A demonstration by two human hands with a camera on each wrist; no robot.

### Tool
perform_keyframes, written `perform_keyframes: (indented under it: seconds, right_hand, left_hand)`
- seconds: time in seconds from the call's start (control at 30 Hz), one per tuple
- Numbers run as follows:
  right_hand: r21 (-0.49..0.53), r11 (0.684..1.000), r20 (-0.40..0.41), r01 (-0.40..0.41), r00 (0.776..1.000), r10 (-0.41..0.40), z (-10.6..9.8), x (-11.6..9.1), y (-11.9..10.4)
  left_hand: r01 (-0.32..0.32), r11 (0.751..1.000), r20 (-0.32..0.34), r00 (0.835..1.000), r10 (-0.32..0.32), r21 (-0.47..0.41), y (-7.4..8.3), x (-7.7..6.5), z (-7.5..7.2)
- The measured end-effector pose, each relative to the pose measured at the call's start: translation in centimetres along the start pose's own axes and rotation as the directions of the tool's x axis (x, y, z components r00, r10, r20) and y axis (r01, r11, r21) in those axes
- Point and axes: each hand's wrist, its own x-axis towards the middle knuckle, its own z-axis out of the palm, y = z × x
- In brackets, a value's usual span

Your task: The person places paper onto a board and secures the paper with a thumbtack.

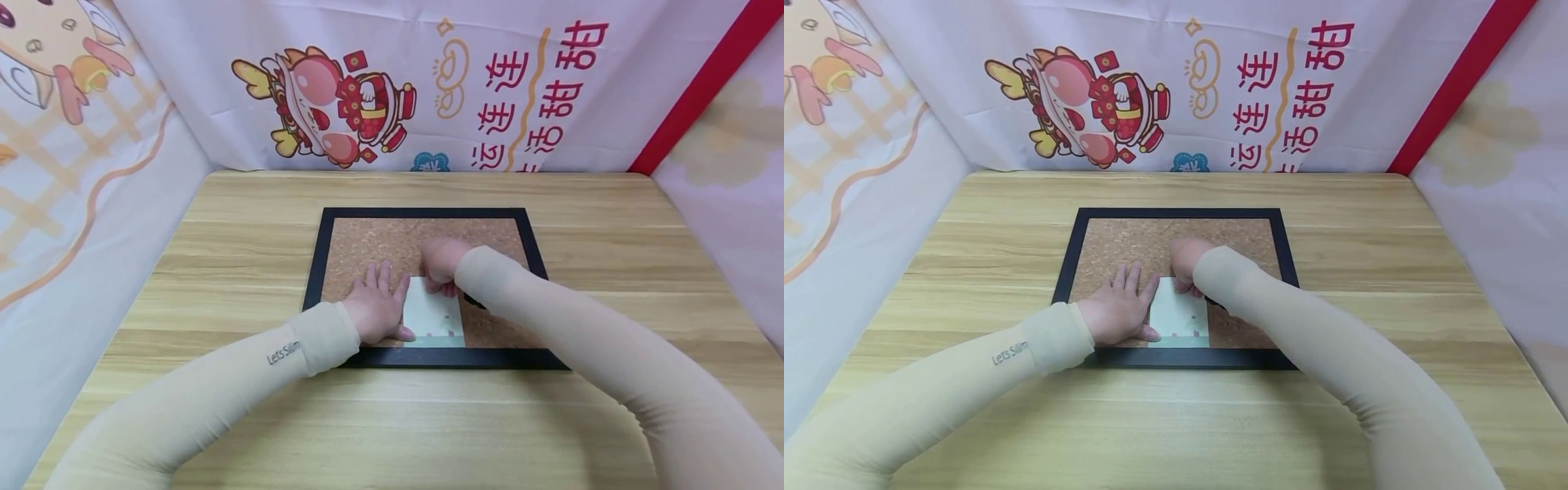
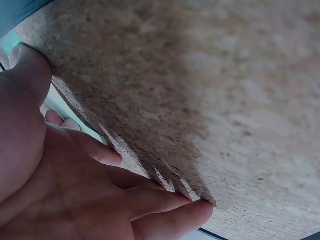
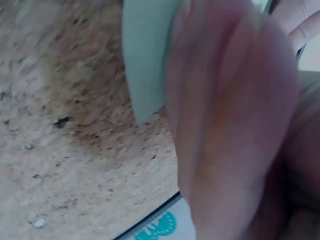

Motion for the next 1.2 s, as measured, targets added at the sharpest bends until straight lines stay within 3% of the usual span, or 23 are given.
perform_keyframes:
  seconds: [0.33, 0.5, 0.6, 0.73, 0.83, 1.07, 1.2]
  right_hand:
    - [-0.055, 0.998, -0.006, 0.005, 1.000, -0.005, 0.3, 1.0, -0.4]
    - [0.031, 0.994, 0.024, 0.106, 0.994, -0.107, -0.2, 1.2, 1.1]
    - [0.122, 0.974, 0.034, 0.190, 0.980, -0.196, -0.8, 0.5, 2.4]
    - [0.185, 0.950, -0.041, 0.253, 0.967, -0.250, -2.0, -0.5, 3.3]
    - [0.158, 0.946, -0.130, 0.283, 0.956, -0.264, -2.9, -1.7, 3.7]
    - [0.015, 0.940, -0.282, 0.341, 0.904, -0.323, -3.3, -4.0, 4.7]
    - [-0.094, 0.911, -0.371, 0.401, 0.835, -0.406, -2.2, -4.7, 5.4]
  left_hand:
    - [0.010, 1.000, 0.012, 1.000, -0.010, 0.004, -0.5, 0.1, 0.1]
    - [0.014, 0.999, 0.011, 1.000, -0.014, -0.041, -0.6, 0.4, 0.4]
    - [0.015, 0.997, 0.017, 1.000, -0.014, -0.070, -0.5, 0.6, 0.5]
    - [0.017, 0.997, 0.016, 1.000, -0.016, -0.071, -0.4, 0.7, 0.4]
    - [0.018, 0.997, 0.019, 1.000, -0.017, -0.076, -0.5, 0.8, 0.3]
    - [0.015, 0.993, 0.020, 1.000, -0.012, -0.117, -1.2, 1.0, 0.4]
    - [0.010, 0.994, 0.004, 1.000, -0.010, -0.110, -1.4, 0.9, 0.4]
